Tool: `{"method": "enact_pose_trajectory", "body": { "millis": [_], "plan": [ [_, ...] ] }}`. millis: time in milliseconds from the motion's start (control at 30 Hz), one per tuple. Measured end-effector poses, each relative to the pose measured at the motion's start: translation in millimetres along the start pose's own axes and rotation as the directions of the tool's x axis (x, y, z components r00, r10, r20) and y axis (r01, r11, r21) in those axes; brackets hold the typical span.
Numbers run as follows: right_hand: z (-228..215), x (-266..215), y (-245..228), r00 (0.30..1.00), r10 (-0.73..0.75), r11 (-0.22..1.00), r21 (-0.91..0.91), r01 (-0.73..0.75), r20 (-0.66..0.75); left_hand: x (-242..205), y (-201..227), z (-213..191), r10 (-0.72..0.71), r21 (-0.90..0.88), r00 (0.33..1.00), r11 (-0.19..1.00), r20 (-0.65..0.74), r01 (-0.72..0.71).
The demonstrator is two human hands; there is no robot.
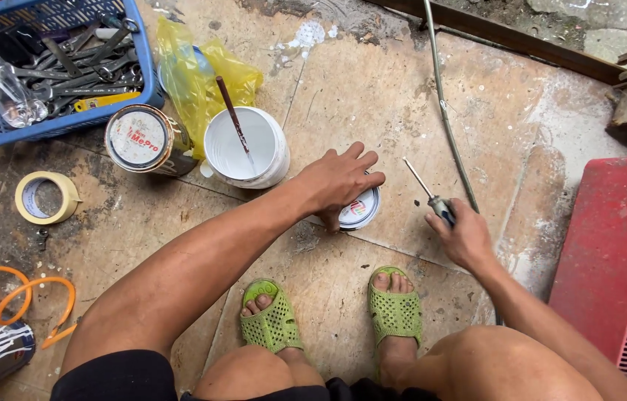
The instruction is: The person opens a paint can using a screwdriver and pours the white paint into a plastic container. They then stir the paint with a brush, add water from a plastic bottle, and continue mixing the contents thoroughly.
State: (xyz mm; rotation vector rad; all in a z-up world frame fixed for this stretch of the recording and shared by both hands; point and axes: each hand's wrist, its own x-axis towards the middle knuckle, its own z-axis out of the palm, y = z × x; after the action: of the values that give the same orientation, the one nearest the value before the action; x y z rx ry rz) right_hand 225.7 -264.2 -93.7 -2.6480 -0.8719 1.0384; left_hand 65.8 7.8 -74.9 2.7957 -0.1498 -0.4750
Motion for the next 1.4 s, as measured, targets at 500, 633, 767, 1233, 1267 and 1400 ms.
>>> {"method": "enact_pose_trajectory", "body": {
  "millis": [500, 633, 767, 1233, 1267, 1400],
  "plan": [
    [48.3, -36.0, -101.3, 0.777, -0.563, 0.686, 0.365, 0.629, -0.281, -133.6, 45.3, -79.3, -0.491, -0.876, 0.749, 0.412, -0.445, -0.25],
    [84.2, -7.3, -115.9, 0.786, -0.52, 0.583, 0.534, 0.613, -0.335, -206.2, 54.5, -66.1, -0.635, -0.97, 0.742, 0.049, -0.216, -0.24],
    [100.9, 2.3, -117.1, 0.77, -0.438, 0.613, 0.472, 0.633, -0.463, -278.7, 69.0, -23.3, -0.775, -0.978, 0.631, -0.106, -0.03, -0.177],
    [-52.8, -26.8, -199.6, 0.523, -0.805, 0.549, -0.016, 0.836, -0.28, -296.8, 112.0, 68.4, -0.875, -0.754, 0.445, -0.422, 0.193, -0.503],
    [-61.8, -23.6, -206.0, 0.431, -0.863, 0.468, -0.096, 0.879, -0.264, -293.4, 111.3, 68.3, -0.864, -0.672, 0.48, -0.446, 0.151, -0.591],
    [-83.5, -20.5, -230.7, 0.497, -0.848, 0.529, -0.283, 0.8, -0.182, -283.7, 105.0, 91.6, -0.864, -0.707, 0.443, -0.468, 0.24, -0.53]
  ]
}}
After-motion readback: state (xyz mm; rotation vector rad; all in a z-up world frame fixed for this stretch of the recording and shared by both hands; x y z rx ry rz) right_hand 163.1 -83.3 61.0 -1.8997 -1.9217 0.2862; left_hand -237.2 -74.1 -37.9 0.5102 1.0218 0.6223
